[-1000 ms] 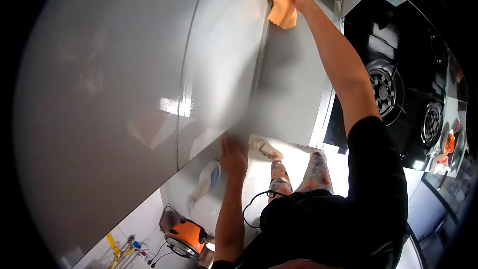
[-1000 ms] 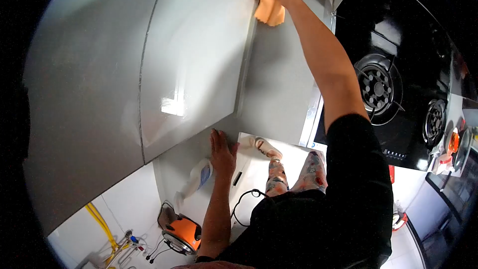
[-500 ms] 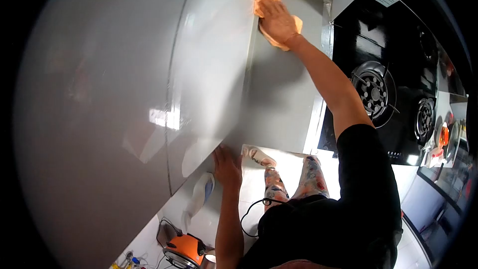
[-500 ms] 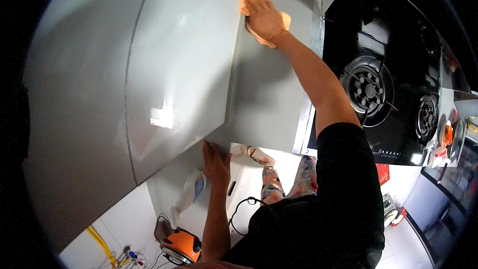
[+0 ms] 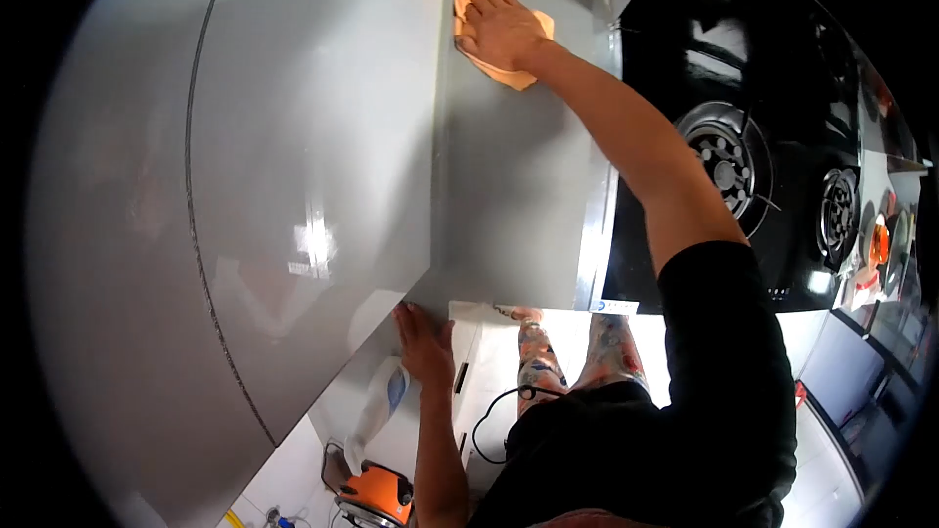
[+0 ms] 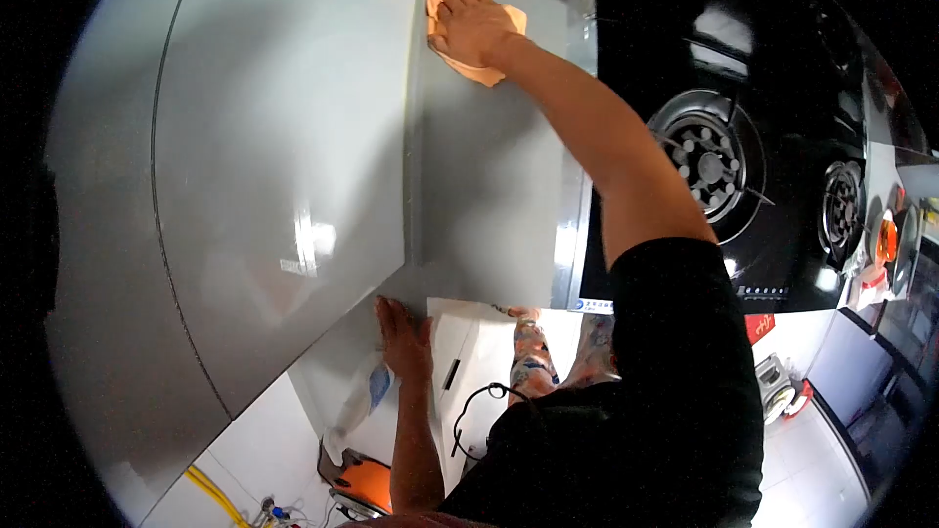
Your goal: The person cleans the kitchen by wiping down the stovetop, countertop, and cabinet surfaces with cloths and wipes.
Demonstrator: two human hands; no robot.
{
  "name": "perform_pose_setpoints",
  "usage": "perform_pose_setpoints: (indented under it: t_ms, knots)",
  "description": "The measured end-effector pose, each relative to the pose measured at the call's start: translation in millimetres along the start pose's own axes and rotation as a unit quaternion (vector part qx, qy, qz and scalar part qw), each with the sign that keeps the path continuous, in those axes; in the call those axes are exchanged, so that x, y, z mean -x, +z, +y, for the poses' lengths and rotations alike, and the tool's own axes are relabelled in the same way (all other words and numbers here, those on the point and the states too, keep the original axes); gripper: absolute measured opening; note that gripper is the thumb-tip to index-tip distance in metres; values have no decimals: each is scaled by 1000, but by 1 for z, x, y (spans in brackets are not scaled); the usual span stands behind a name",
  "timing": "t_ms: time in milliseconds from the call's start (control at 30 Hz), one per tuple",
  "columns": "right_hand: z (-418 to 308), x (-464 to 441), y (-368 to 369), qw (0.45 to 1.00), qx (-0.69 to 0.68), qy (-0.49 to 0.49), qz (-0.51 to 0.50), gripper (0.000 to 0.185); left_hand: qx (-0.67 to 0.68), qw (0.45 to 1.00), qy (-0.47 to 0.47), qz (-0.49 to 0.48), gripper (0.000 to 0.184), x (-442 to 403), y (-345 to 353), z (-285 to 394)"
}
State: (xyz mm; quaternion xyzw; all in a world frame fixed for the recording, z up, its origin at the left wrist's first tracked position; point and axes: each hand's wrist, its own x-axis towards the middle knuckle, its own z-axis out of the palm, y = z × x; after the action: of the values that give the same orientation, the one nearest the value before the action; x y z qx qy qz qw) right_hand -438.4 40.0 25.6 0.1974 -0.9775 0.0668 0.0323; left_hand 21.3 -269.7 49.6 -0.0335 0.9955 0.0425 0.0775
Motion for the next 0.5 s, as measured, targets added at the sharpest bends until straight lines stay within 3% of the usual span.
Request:
perform_pose_setpoints:
  t_ms: [67, 100, 133, 200, 233, 300, 333, 367, 400, 500]
  knots:
    - [20, -6, 30, 996, 4, 26, 82, 61, -6, 1000, 0, 7, 80, 2, -1, 0]
    - [23, 0, 16, 998, -1, 56, 28, 61, -8, 1000, 3, 5, 80, 3, -2, 2]
    - [26, 6, 20, 998, -4, 59, 27, 61, 0, 1000, 0, 1, 79, 2, -3, 2]
    - [33, 16, 19, 987, -32, 156, 30, 60, 10, 1000, -7, 0, 79, 3, -5, 2]
    - [35, 27, 8, 983, 72, 164, -35, 59, 10, 1000, -4, 2, 78, 3, -6, 1]
    - [55, 37, 33, 963, 88, 246, 68, 58, 18, 1000, -5, 12, 78, 2, -4, 1]
    - [52, 56, 0, 968, 62, 244, -7, 59, 17, 1000, -3, 11, 78, 4, -4, 0]
    - [60, 60, 0, 955, 35, 296, -10, 62, 15, 1000, -2, 11, 78, 2, -3, -2]
    - [61, 65, -4, 951, 19, 308, -29, 63, 17, 1000, -7, 14, 78, 3, -4, -3]
    - [35, 83, -3, 950, 85, 297, 40, 65, 36, 999, -4, 22, 78, 3, -1, -1]
